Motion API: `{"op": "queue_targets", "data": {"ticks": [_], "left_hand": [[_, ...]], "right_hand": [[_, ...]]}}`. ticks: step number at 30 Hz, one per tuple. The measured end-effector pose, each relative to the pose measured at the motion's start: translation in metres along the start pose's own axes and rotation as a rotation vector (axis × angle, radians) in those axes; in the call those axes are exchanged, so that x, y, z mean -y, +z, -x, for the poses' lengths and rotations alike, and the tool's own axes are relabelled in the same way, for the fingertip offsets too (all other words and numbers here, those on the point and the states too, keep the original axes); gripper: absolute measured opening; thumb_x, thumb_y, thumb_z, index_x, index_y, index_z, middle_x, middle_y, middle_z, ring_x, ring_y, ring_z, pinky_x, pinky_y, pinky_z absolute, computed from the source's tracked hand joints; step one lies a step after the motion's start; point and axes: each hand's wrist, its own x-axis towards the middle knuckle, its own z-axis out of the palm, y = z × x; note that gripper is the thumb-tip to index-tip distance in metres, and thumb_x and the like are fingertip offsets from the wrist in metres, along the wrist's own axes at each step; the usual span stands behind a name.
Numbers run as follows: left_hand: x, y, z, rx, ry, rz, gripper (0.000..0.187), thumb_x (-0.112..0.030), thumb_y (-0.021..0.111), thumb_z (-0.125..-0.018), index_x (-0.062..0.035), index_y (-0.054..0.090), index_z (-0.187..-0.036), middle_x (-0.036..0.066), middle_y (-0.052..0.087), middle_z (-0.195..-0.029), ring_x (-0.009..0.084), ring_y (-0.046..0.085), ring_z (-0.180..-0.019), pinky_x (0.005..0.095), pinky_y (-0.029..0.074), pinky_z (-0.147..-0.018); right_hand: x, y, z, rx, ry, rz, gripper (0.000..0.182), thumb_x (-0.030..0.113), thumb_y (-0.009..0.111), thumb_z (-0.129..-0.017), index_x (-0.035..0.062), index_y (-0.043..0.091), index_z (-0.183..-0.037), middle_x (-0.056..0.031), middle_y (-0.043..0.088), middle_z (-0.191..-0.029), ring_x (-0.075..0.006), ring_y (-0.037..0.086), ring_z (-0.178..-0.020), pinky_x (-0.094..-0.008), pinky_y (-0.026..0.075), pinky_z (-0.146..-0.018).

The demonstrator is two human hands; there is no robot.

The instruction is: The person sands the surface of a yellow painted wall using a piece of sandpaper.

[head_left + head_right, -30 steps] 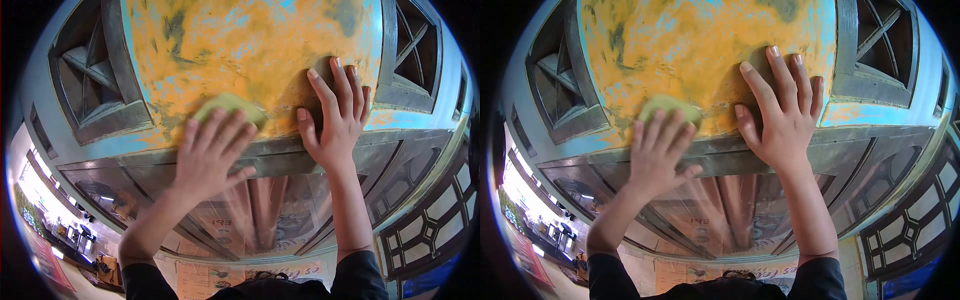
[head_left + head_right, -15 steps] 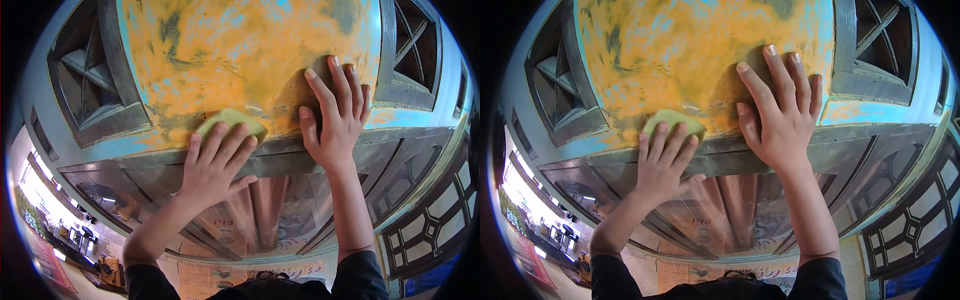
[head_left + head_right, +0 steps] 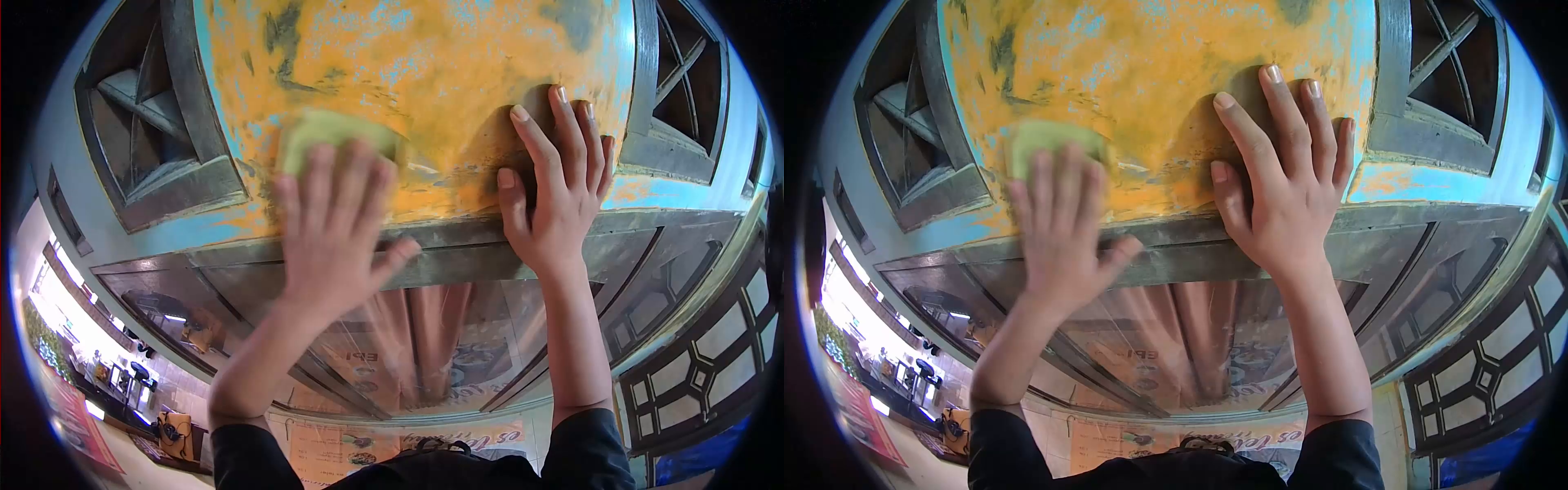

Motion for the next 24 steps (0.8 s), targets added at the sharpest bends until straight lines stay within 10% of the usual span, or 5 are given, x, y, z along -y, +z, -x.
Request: {"op": "queue_targets", "data": {"ticks": [13, 17, 22, 24], "left_hand": [[0.002, 0.001, 0.001, 0.02, 0.128, -0.072, 0.094, -0.079, 0.037, -0.094, -0.0153, 0.029, -0.162, 0.015, 0.021, -0.17, 0.0436, 0.014, -0.156, 0.0674, 0.002, -0.121], [0.033, -0.007, -0.015, -0.143, -0.178, 0.006, 0.086, -0.076, 0.035, -0.097, -0.0193, 0.032, -0.162, 0.016, 0.024, -0.169, 0.0439, 0.016, -0.156, 0.0638, 0.002, -0.123], [-0.001, 0.013, 0.004, -0.14, 0.215, -0.046, 0.087, -0.07, 0.037, -0.098, -0.0067, 0.038, -0.158, 0.018, 0.031, -0.165, 0.0433, 0.022, -0.154, 0.0608, 0.004, -0.123], [0.03, -0.005, -0.014, -0.171, -0.015, -0.011, 0.086, -0.073, 0.033, -0.098, -0.0116, 0.039, -0.157, 0.015, 0.033, -0.165, 0.0421, 0.022, -0.154, 0.0598, 0.004, -0.124]], "right_hand": [[-0.002, 0.005, 0.002, -0.015, -0.016, 0.029, 0.04, 0.028, 0.055, -0.098, 0.0281, 0.065, -0.137, -0.0061, 0.051, -0.154, -0.0322, 0.04, -0.145, -0.052, 0.015, -0.122], [-0.003, 0.006, 0.002, -0.023, -0.019, 0.023, 0.04, 0.028, 0.055, -0.098, 0.028, 0.065, -0.137, -0.0062, 0.051, -0.154, -0.0324, 0.041, -0.145, -0.0519, 0.015, -0.122], [-0.003, 0.008, 0.002, -0.04, -0.03, 0.012, 0.04, 0.028, 0.055, -0.098, 0.0278, 0.065, -0.137, -0.006, 0.051, -0.154, -0.0323, 0.041, -0.145, -0.0513, 0.015, -0.122], [-0.004, 0.006, 0.002, -0.026, -0.049, 0.029, 0.041, 0.025, 0.053, -0.099, 0.024, 0.062, -0.14, -0.0084, 0.049, -0.156, -0.0348, 0.04, -0.146, -0.0544, 0.017, -0.122]]}}
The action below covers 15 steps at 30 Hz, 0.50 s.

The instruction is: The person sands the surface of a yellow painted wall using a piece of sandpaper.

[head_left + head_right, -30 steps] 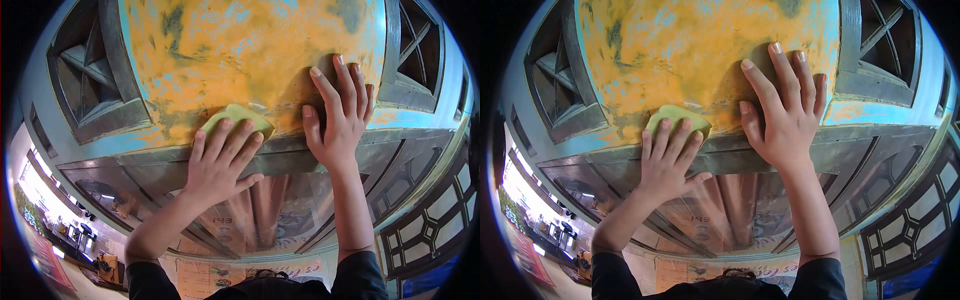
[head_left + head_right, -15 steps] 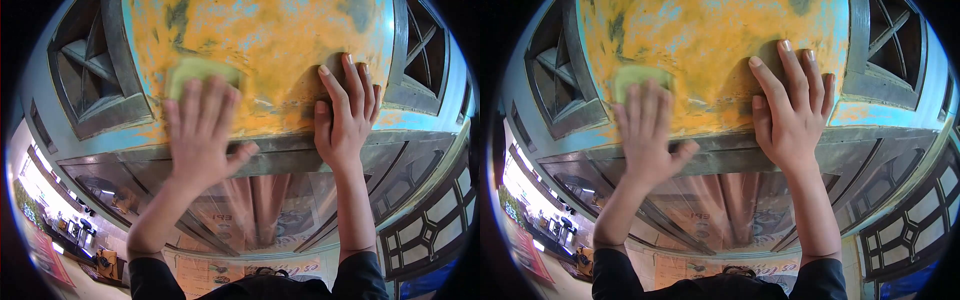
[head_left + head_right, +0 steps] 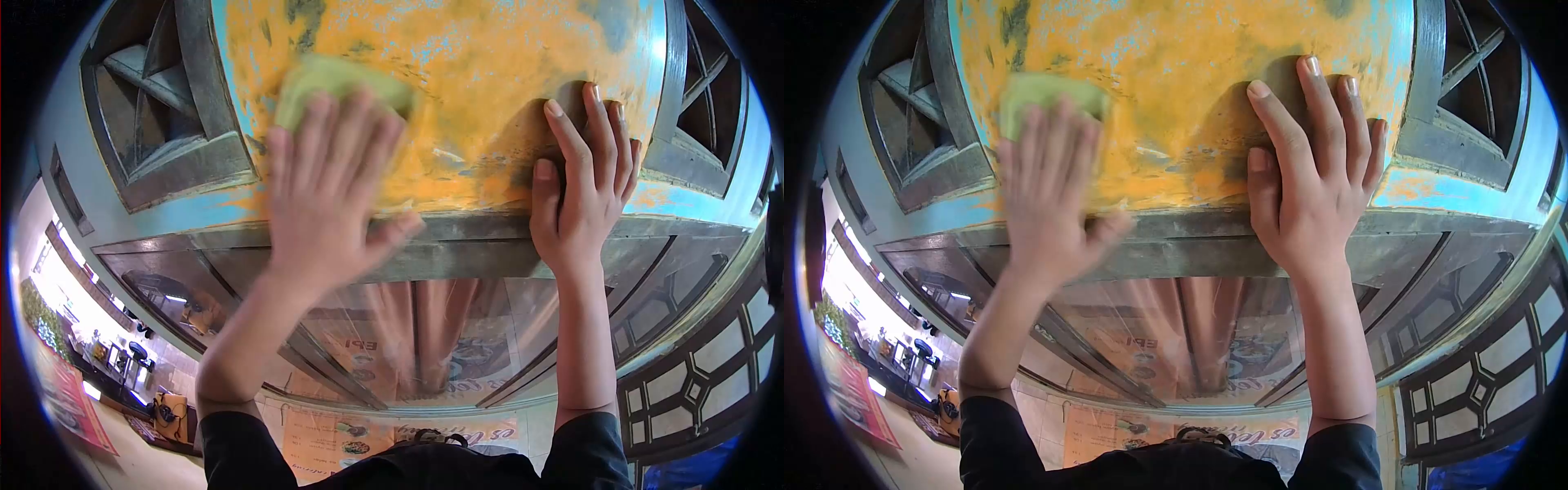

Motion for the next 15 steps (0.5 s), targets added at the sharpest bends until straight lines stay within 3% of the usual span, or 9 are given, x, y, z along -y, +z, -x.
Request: {"op": "queue_targets", "data": {"ticks": [2, 6, 9, 10, 13, 15], "left_hand": [[0.008, 0.002, -0.008, -0.049, -0.133, 0.006, 0.085, -0.077, 0.027, -0.097, -0.0177, 0.04, -0.157, 0.012, 0.035, -0.165, 0.041, 0.022, -0.155, 0.0589, 0.005, -0.124], [-0.037, 0.006, 0.013, 0.087, 0.188, -0.069, 0.086, -0.075, 0.03, -0.098, -0.0161, 0.037, -0.159, 0.016, 0.03, -0.166, 0.0425, 0.02, -0.155, 0.0601, 0.007, -0.124], [0.0, -0.009, -0.014, 0.115, 0.032, -0.069, 0.087, -0.076, 0.03, -0.097, -0.0171, 0.034, -0.161, 0.016, 0.027, -0.168, 0.0409, 0.019, -0.156, 0.0603, 0.007, -0.124], [0.018, -0.013, -0.025, 0.036, -0.063, -0.044, 0.087, -0.076, 0.029, -0.097, -0.0179, 0.031, -0.162, 0.016, 0.025, -0.168, 0.0405, 0.017, -0.156, 0.0606, 0.009, -0.124], [-0.003, -0.01, -0.023, 0.132, -0.03, -0.179, 0.088, -0.077, 0.029, -0.097, -0.018, 0.032, -0.162, 0.015, 0.027, -0.168, 0.0402, 0.018, -0.156, 0.0606, 0.009, -0.124], [-0.017, -0.002, -0.013, 0.134, 0.131, -0.064, 0.088, -0.078, 0.028, -0.097, -0.0179, 0.033, -0.161, 0.013, 0.028, -0.168, 0.0402, 0.019, -0.156, 0.06, 0.007, -0.124]], "right_hand": [[0.0, 0.0, 0.001, -0.003, 0.005, 0.002, 0.042, 0.025, 0.053, -0.099, 0.0241, 0.062, -0.139, -0.0083, 0.049, -0.156, -0.0348, 0.04, -0.146, -0.0543, 0.017, -0.122], [0.002, 0.001, 0.0, -0.016, 0.024, -0.017, 0.041, 0.027, 0.056, -0.097, 0.0282, 0.065, -0.137, -0.0057, 0.051, -0.154, -0.032, 0.041, -0.145, -0.051, 0.015, -0.122], [0.001, -0.001, 0.0, -0.004, 0.023, -0.017, 0.041, 0.027, 0.056, -0.097, 0.0281, 0.065, -0.137, -0.0058, 0.051, -0.154, -0.032, 0.041, -0.145, -0.0511, 0.015, -0.122], [0.001, -0.001, 0.0, 0.001, 0.026, -0.019, 0.041, 0.027, 0.056, -0.096, 0.028, 0.065, -0.137, -0.0058, 0.051, -0.154, -0.032, 0.041, -0.145, -0.0512, 0.015, -0.123], [0.002, -0.002, -0.001, 0.012, 0.031, -0.015, 0.041, 0.027, 0.056, -0.097, 0.0277, 0.065, -0.137, -0.0058, 0.051, -0.154, -0.032, 0.04, -0.146, -0.0512, 0.014, -0.123], [0.002, -0.003, -0.001, 0.014, 0.032, -0.006, 0.041, 0.027, 0.057, -0.096, 0.0275, 0.065, -0.137, -0.006, 0.05, -0.155, -0.0319, 0.04, -0.146, -0.0512, 0.014, -0.123]]}}
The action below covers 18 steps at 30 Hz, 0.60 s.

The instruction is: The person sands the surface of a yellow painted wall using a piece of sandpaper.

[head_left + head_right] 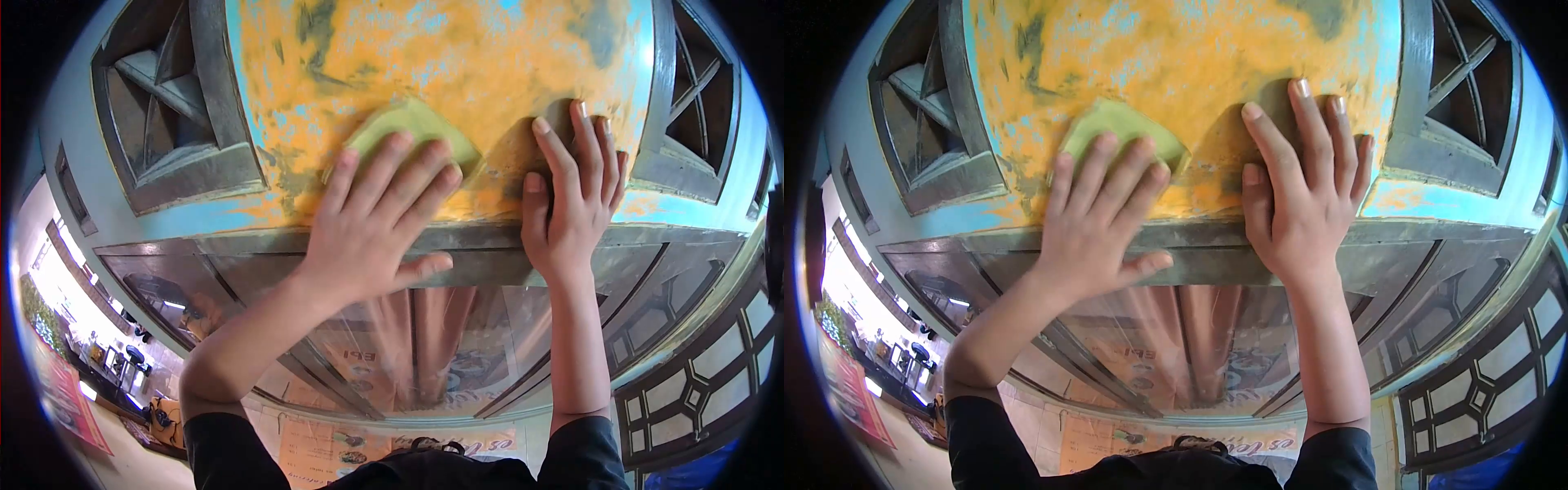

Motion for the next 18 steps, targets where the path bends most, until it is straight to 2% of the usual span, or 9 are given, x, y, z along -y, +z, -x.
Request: {"op": "queue_targets", "data": {"ticks": [2, 3, 6, 7, 10, 11, 14, 15, 18], "left_hand": [[0.003, -0.002, 0.001, -0.009, 0.092, -0.05, 0.088, -0.078, 0.028, -0.097, -0.0178, 0.033, -0.161, 0.013, 0.028, -0.168, 0.0406, 0.02, -0.155, 0.0602, 0.007, -0.124], [0.016, -0.011, -0.007, 0.014, -0.019, -0.013, 0.087, -0.077, 0.028, -0.097, -0.0191, 0.033, -0.161, 0.012, 0.028, -0.168, 0.0405, 0.021, -0.155, 0.0602, 0.008, -0.124], [0.031, -0.012, -0.016, -0.099, -0.21, 0.017, 0.085, -0.078, 0.028, -0.097, -0.0215, 0.036, -0.16, 0.01, 0.03, -0.167, 0.0392, 0.022, -0.155, 0.0592, 0.008, -0.124], [0.016, -0.012, -0.009, -0.017, -0.129, -0.013, 0.082, -0.074, 0.031, -0.098, -0.0196, 0.038, -0.159, 0.01, 0.032, -0.166, 0.0381, 0.021, -0.155, 0.0587, 0.007, -0.124], [-0.02, 0.01, 0.023, -0.059, 0.143, 0.086, 0.08, -0.069, 0.035, -0.099, -0.0147, 0.038, -0.159, 0.012, 0.033, -0.166, 0.0389, 0.022, -0.155, 0.0591, 0.008, -0.124], [-0.009, 0.013, 0.022, -0.094, 0.169, 0.027, 0.079, -0.066, 0.037, -0.1, -0.0111, 0.039, -0.158, 0.014, 0.033, -0.166, 0.0393, 0.022, -0.155, 0.0589, 0.007, -0.124], [0.013, -0.012, 0.004, -0.034, -0.163, 0.036, 0.082, -0.069, 0.035, -0.099, -0.0105, 0.04, -0.157, 0.015, 0.032, -0.166, 0.0389, 0.023, -0.155, 0.0585, 0.007, -0.124], [0.013, -0.008, 0.005, -0.049, -0.158, -0.011, 0.085, -0.07, 0.037, -0.098, -0.0082, 0.04, -0.157, 0.016, 0.032, -0.166, 0.0396, 0.022, -0.155, 0.0592, 0.007, -0.124], [-0.033, 0.0, 0.029, 0.036, -0.094, 0.137, 0.086, -0.07, 0.039, -0.098, -0.0064, 0.04, -0.156, 0.017, 0.031, -0.166, 0.0415, 0.021, -0.155, 0.0598, 0.007, -0.123]], "right_hand": [[-0.001, 0.0, 0.0, -0.001, -0.001, 0.0, 0.041, 0.028, 0.057, -0.096, 0.0273, 0.065, -0.137, -0.0062, 0.05, -0.155, -0.0318, 0.039, -0.146, -0.0512, 0.013, -0.123], [-0.001, 0.0, 0.001, -0.003, -0.003, -0.007, 0.041, 0.028, 0.057, -0.097, 0.0272, 0.065, -0.137, -0.0062, 0.05, -0.155, -0.0318, 0.039, -0.147, -0.0512, 0.013, -0.123], [0.001, -0.002, 0.001, 0.007, 0.008, -0.015, 0.041, 0.029, 0.057, -0.097, 0.027, 0.065, -0.137, -0.0065, 0.05, -0.155, -0.0315, 0.039, -0.147, -0.051, 0.012, -0.124], [0.0, -0.003, 0.001, 0.009, 0.009, -0.013, 0.041, 0.029, 0.057, -0.097, 0.027, 0.065, -0.137, -0.0065, 0.05, -0.154, -0.0315, 0.039, -0.147, -0.0509, 0.012, -0.124], [0.001, -0.005, 0.001, 0.028, -0.007, 0.001, 0.041, 0.026, 0.054, -0.098, 0.0241, 0.063, -0.138, -0.0085, 0.048, -0.156, -0.0342, 0.037, -0.148, -0.0531, 0.015, -0.124], [0.001, -0.005, 0.003, 0.04, -0.011, 0.009, 0.042, 0.025, 0.052, -0.099, 0.0227, 0.062, -0.139, -0.0094, 0.048, -0.157, -0.0356, 0.036, -0.148, -0.0542, 0.016, -0.124], [0.0, -0.005, 0.004, 0.037, -0.015, -0.004, 0.042, 0.025, 0.052, -0.099, 0.0224, 0.061, -0.139, -0.0095, 0.047, -0.157, -0.0358, 0.036, -0.148, -0.0541, 0.016, -0.124], [0.0, -0.005, 0.005, 0.041, -0.011, -0.004, 0.042, 0.025, 0.053, -0.099, 0.0223, 0.061, -0.139, -0.0096, 0.047, -0.157, -0.0359, 0.036, -0.148, -0.0544, 0.016, -0.124], [0.0, -0.005, 0.004, 0.045, -0.016, -0.006, 0.042, 0.025, 0.053, -0.098, 0.0221, 0.062, -0.139, -0.0098, 0.047, -0.157, -0.0362, 0.035, -0.148, -0.0551, 0.015, -0.123]]}}
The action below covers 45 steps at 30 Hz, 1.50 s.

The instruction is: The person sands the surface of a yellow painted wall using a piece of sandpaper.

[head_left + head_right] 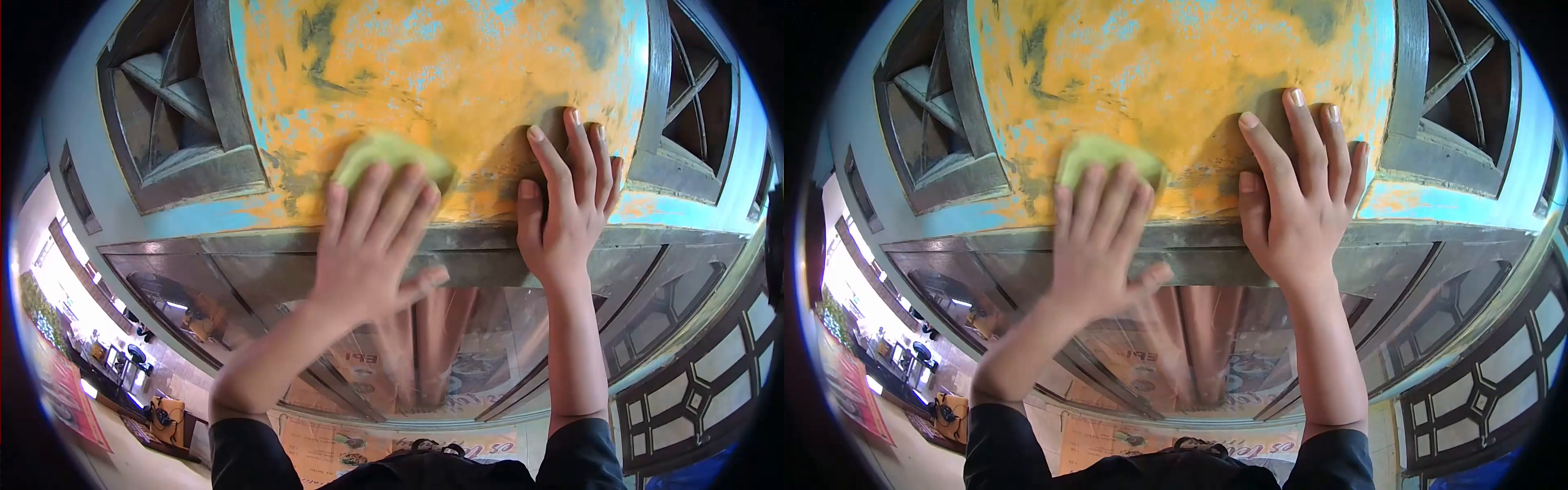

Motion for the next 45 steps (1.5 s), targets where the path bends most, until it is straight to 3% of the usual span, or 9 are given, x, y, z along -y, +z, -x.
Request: {"op": "queue_targets", "data": {"ticks": [8, 11, 13, 17, 34, 37, 40, 41, 45], "left_hand": [[-0.003, 0.0, 0.01, -0.096, -0.308, 0.187, 0.085, -0.065, 0.048, -0.096, -0.0043, 0.04, -0.156, 0.018, 0.03, -0.166, 0.0438, 0.019, -0.155, 0.061, 0.002, -0.123], [-0.037, 0.014, 0.03, -0.024, -0.257, 0.206, 0.085, -0.065, 0.049, -0.097, -0.0018, 0.042, -0.154, 0.02, 0.031, -0.165, 0.0468, 0.019, -0.154, 0.0624, 0.0, -0.122], [-0.03, 0.01, 0.024, 0.002, -0.213, 0.153, 0.092, -0.064, 0.051, -0.096, 0.0054, 0.034, -0.154, 0.028, 0.022, -0.166, 0.0508, 0.01, -0.155, 0.0643, 0.0, -0.122], [-0.017, -0.005, 0.004, -0.011, -0.27, 0.163, 0.093, -0.062, 0.049, -0.098, 0.008, 0.031, -0.155, 0.03, 0.022, -0.165, 0.0514, 0.009, -0.155, 0.0645, 0.0, -0.121], [-0.05, 0.014, 0.014, -0.017, -0.245, 0.26, 0.091, -0.06, 0.056, -0.095, 0.0088, 0.036, -0.152, 0.032, 0.024, -0.164, 0.056, 0.006, -0.153, 0.0686, -0.002, -0.119], [-0.049, 0.008, 0.012, 0.001, -0.253, 0.287, 0.093, -0.06, 0.057, -0.095, 0.0087, 0.035, -0.153, 0.032, 0.023, -0.164, 0.0551, 0.006, -0.154, 0.0683, -0.002, -0.119], [-0.066, 0.016, 0.026, -0.026, -0.286, 0.339, 0.094, -0.059, 0.058, -0.094, 0.0083, 0.033, -0.154, 0.031, 0.024, -0.164, 0.0541, 0.007, -0.154, 0.0683, -0.002, -0.119], [-0.065, 0.018, 0.025, -0.051, -0.284, 0.347, 0.096, -0.059, 0.058, -0.094, 0.0075, 0.029, -0.156, 0.031, 0.024, -0.164, 0.0534, 0.009, -0.154, 0.068, -0.002, -0.119], [-0.048, -0.001, -0.003, -0.073, -0.309, 0.445, 0.087, -0.057, 0.06, -0.092, 0.0005, 0.039, -0.154, 0.023, 0.034, -0.163, 0.05, 0.015, -0.154, 0.0676, -0.005, -0.119]], "right_hand": [[0.001, 0.002, 0.003, -0.019, 0.031, -0.003, 0.039, 0.03, 0.056, -0.097, 0.0265, 0.066, -0.136, -0.0077, 0.05, -0.154, -0.0337, 0.038, -0.147, -0.0523, 0.013, -0.123], [0.001, 0.003, 0.007, -0.01, 0.031, -0.003, 0.04, 0.033, 0.056, -0.097, 0.0264, 0.066, -0.135, -0.0086, 0.05, -0.154, -0.0349, 0.038, -0.147, -0.0527, 0.014, -0.123], [0.001, 0.001, 0.006, -0.002, 0.005, 0.013, 0.041, 0.033, 0.054, -0.099, 0.0222, 0.063, -0.138, -0.0116, 0.048, -0.156, -0.0373, 0.037, -0.148, -0.0554, 0.016, -0.122], [0.001, 0.002, 0.008, 0.006, -0.006, 0.022, 0.044, 0.039, 0.052, -0.101, 0.0194, 0.06, -0.139, -0.0139, 0.046, -0.157, -0.0391, 0.036, -0.148, -0.0562, 0.017, -0.122], [0.007, 0.006, 0.028, 0.015, 0.03, -0.008, 0.047, 0.038, 0.053, -0.099, 0.0152, 0.059, -0.14, -0.0195, 0.044, -0.157, -0.0413, 0.03, -0.151, -0.0559, 0.012, -0.124], [0.008, 0.01, 0.034, -0.024, 0.087, -0.048, 0.043, 0.043, 0.057, -0.096, 0.0242, 0.064, -0.135, -0.0148, 0.05, -0.154, -0.0384, 0.034, -0.15, -0.0542, 0.008, -0.125], [0.01, 0.012, 0.04, -0.037, 0.092, -0.07, 0.043, 0.042, 0.057, -0.096, 0.0239, 0.064, -0.135, -0.0154, 0.049, -0.154, -0.0387, 0.033, -0.15, -0.0544, 0.008, -0.125], [0.01, 0.008, 0.041, 0.004, 0.054, -0.033, 0.047, 0.04, 0.053, -0.099, 0.0159, 0.058, -0.139, -0.0201, 0.043, -0.158, -0.0427, 0.03, -0.15, -0.0573, 0.011, -0.123], [0.013, 0.01, 0.043, 0.009, 0.066, -0.027, 0.047, 0.041, 0.052, -0.1, 0.0158, 0.059, -0.139, -0.0203, 0.042, -0.158, -0.0426, 0.03, -0.15, -0.0575, 0.011, -0.123]]}}
